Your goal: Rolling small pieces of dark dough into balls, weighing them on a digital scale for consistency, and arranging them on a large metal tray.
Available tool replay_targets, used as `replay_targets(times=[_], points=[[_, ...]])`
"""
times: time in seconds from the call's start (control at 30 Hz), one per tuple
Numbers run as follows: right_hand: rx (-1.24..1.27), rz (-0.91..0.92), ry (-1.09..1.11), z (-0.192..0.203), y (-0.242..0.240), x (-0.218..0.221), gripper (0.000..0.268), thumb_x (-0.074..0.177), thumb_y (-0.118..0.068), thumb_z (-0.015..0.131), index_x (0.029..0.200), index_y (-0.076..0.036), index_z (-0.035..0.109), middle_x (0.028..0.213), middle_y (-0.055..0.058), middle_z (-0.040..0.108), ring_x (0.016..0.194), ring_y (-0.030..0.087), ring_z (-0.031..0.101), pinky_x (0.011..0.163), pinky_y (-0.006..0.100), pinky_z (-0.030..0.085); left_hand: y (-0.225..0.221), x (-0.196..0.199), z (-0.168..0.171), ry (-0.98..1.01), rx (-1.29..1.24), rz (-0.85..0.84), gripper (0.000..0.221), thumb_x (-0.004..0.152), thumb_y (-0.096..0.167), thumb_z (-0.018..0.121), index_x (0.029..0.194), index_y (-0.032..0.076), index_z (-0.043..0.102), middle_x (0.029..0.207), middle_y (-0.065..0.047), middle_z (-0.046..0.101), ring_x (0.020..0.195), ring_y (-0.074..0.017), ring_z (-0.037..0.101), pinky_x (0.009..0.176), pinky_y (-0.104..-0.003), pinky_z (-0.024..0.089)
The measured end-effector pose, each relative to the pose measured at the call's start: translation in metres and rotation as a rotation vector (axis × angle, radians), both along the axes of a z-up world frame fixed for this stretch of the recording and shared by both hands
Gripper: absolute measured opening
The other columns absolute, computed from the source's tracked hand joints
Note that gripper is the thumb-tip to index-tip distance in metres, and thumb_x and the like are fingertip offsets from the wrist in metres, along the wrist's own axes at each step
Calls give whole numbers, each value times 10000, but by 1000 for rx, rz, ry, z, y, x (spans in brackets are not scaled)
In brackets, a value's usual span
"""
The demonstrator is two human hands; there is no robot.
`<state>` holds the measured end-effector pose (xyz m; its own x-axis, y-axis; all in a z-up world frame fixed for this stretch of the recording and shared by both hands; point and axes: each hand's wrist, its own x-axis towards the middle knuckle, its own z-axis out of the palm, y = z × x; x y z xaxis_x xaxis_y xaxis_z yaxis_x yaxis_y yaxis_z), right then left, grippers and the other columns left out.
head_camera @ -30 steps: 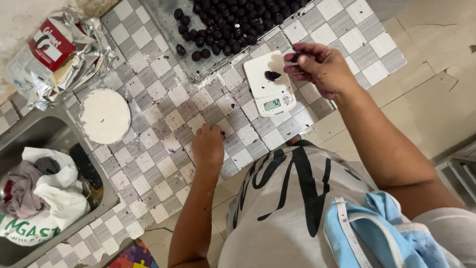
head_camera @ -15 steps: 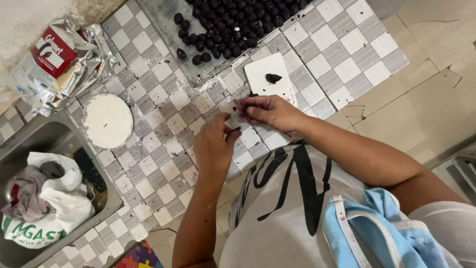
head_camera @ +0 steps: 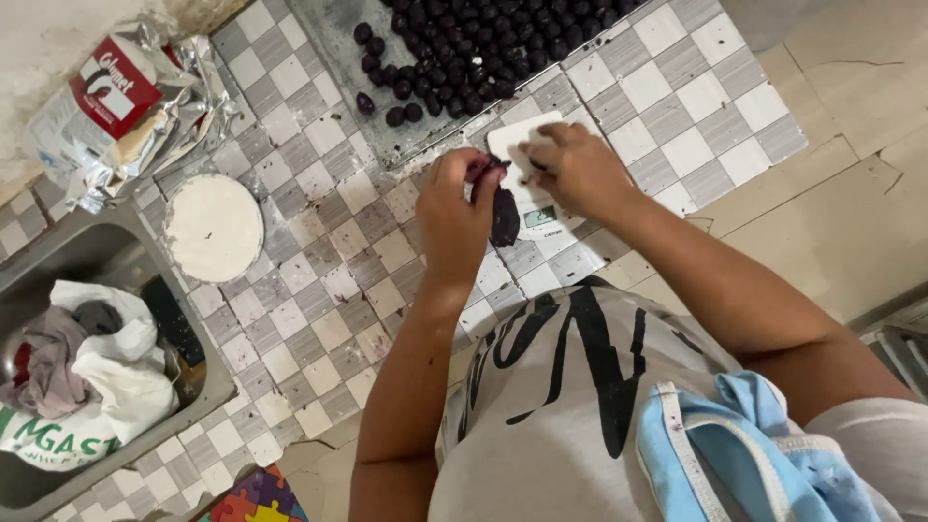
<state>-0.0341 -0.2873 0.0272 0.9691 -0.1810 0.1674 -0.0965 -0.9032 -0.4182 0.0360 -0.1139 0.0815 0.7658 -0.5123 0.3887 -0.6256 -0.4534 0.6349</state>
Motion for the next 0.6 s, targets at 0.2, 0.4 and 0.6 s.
replay_targets(times=[0.2, 0.4, 0.6], points=[[132, -80, -58, -24, -20, -14, 224, 777, -108, 689, 997, -152, 696, 872, 98, 604, 751, 298, 628, 624, 369, 520, -34, 7, -75, -121, 314, -119, 70, 771, 148, 653, 835, 169, 670, 851, -41, 633, 885, -273, 622, 740, -440, 507], [621, 57, -384, 35, -10, -17, 499, 716, 16, 665, 1204, -74, 607, 938, 123, 605, 817, 274, 622, 699, 343, 489, -42, -9, 22, 706, -250, -99, 356, 989, 180, 439, 1325, 61, 447, 1313, -246, 472, 1264, -450, 383, 1037, -564, 322], [177, 187, -657, 96, 35, 15, 579, 1042, -530, 202, 1520, -256, 28, 1592, -24, -14, 1512, 176, -30, 1288, 510, 0, -61, 8, 20, 1730, -1145, -609, 819, 877, 785, 199, 1376, 160, 372, 1432, -126, 339, 1326, -330, 308, 1083, -480, 249]])
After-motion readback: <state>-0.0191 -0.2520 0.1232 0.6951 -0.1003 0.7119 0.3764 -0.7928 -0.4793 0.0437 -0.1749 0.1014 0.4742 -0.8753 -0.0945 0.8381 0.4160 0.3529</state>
